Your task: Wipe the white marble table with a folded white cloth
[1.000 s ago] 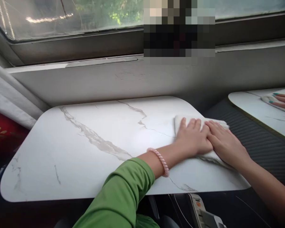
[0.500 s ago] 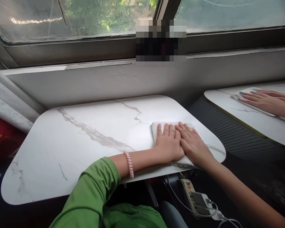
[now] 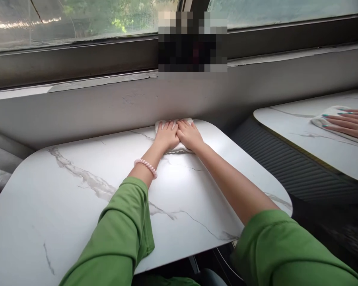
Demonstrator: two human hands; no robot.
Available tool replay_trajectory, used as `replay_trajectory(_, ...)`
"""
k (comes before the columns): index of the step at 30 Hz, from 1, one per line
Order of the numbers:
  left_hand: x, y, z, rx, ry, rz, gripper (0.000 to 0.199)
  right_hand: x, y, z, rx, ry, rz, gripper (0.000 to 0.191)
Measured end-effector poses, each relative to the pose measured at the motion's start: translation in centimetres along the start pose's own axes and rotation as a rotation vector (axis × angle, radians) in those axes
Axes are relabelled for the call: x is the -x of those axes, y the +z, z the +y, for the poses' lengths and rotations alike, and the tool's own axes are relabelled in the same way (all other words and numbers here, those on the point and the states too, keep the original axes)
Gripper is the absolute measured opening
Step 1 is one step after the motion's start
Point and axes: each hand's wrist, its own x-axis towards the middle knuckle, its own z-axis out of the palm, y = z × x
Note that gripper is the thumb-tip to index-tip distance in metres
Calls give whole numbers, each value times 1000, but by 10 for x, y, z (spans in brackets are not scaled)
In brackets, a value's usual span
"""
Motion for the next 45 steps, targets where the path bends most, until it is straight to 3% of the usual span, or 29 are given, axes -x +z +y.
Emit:
replay_trajectory(7, -8, -3, -3, 4, -28, 3, 53, -11, 0, 2, -30, 22, -11, 54)
replay_trajectory(16, 18, -4, 9, -18, -66, 13, 55, 11, -14, -9, -74, -5, -71, 55)
replay_trajectory(21, 52, -6, 25, -17, -54, -10, 56, 49, -25, -19, -49, -21, -97, 56)
replay_trajectory(28, 125, -14, 64, -31, 80, -48, 58, 141, -43, -35, 13, 8, -69, 57)
replay_trajectory(34, 185, -24, 95, -38, 144, -50, 61, 210, -55, -46, -2, -65, -7, 58)
replay_trajectory(38, 204, -30, 100, -83, 175, -56, 62, 228, -58, -53, -18, -91, 17, 61)
replay_trajectory(45, 203, -27, 95, -44, 171, -61, 62, 223, -57, -55, -23, -94, 10, 63)
